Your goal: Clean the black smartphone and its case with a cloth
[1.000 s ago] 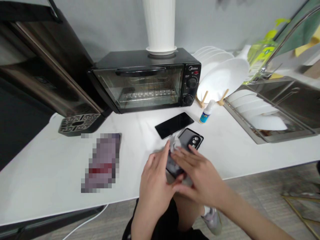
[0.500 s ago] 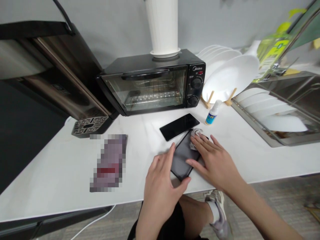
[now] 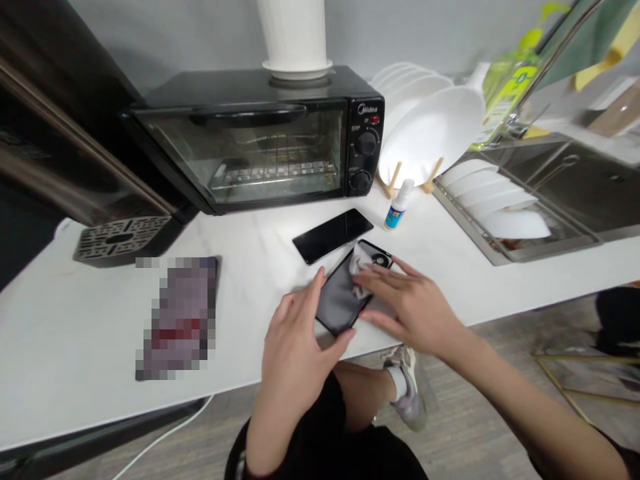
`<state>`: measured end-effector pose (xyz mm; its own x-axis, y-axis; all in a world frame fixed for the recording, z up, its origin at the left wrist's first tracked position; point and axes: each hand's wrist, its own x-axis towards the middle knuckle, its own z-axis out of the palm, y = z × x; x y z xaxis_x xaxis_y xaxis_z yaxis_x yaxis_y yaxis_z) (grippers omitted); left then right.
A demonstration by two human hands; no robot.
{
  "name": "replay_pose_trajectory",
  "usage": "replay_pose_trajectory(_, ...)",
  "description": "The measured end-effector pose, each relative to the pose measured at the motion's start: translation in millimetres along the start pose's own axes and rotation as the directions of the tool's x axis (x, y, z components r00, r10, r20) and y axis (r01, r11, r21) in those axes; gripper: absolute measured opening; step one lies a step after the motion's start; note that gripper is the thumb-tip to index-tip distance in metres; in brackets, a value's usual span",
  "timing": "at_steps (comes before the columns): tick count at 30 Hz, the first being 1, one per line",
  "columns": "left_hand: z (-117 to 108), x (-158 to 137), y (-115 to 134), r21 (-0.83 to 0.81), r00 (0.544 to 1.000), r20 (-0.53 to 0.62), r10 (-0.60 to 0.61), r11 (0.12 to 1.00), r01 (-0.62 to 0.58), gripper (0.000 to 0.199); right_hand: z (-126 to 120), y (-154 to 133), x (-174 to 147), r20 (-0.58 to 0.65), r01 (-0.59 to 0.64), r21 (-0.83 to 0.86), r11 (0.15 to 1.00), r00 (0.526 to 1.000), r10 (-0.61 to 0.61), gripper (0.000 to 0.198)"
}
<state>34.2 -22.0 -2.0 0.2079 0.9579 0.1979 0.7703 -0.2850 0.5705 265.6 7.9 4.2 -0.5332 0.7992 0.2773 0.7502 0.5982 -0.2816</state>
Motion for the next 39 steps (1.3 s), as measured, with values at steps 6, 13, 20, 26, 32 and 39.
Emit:
replay_pose_trajectory(6,-3,0,0,-0.026,0.999,0.028,-0.022,0.999,0.023,0.095,17,-21,9,-0.049,-0.023,0.020,1.000,0.998,0.024,0.077)
replay_pose_trajectory(13,-4,1,0,-0.033,0.999,0.031,-0.036,0.999,0.037,0.104,14,-39,-8,0.048,0.135,0.198,0.971,0.988,-0.147,0.062)
replay_pose_trajectory(20,-1,1,1,-0.003,1.000,0.003,0.001,1.000,-0.001,0.097,5,10,2,-0.060,-0.071,-0.168,0.983,0.996,0.062,0.069)
replay_pose_trajectory(26,-1,0,0,-0.020,1.000,0.006,-0.022,1.000,0.022,0.094,12,-33,-9,0.009,0.103,0.032,0.994,0.995,-0.104,0.079)
replay_pose_trajectory(32,0,0,1,-0.002,1.000,0.025,0.008,1.000,-0.008,0.099,2,-8,-13,-0.009,0.061,-0.058,0.996,0.998,-0.062,0.057)
replay_pose_trajectory(39,-2,0,0,-0.008,0.999,0.032,-0.032,0.999,0.032,0.096,21,-31,7,-0.042,0.044,-0.017,0.999,0.998,-0.045,0.074)
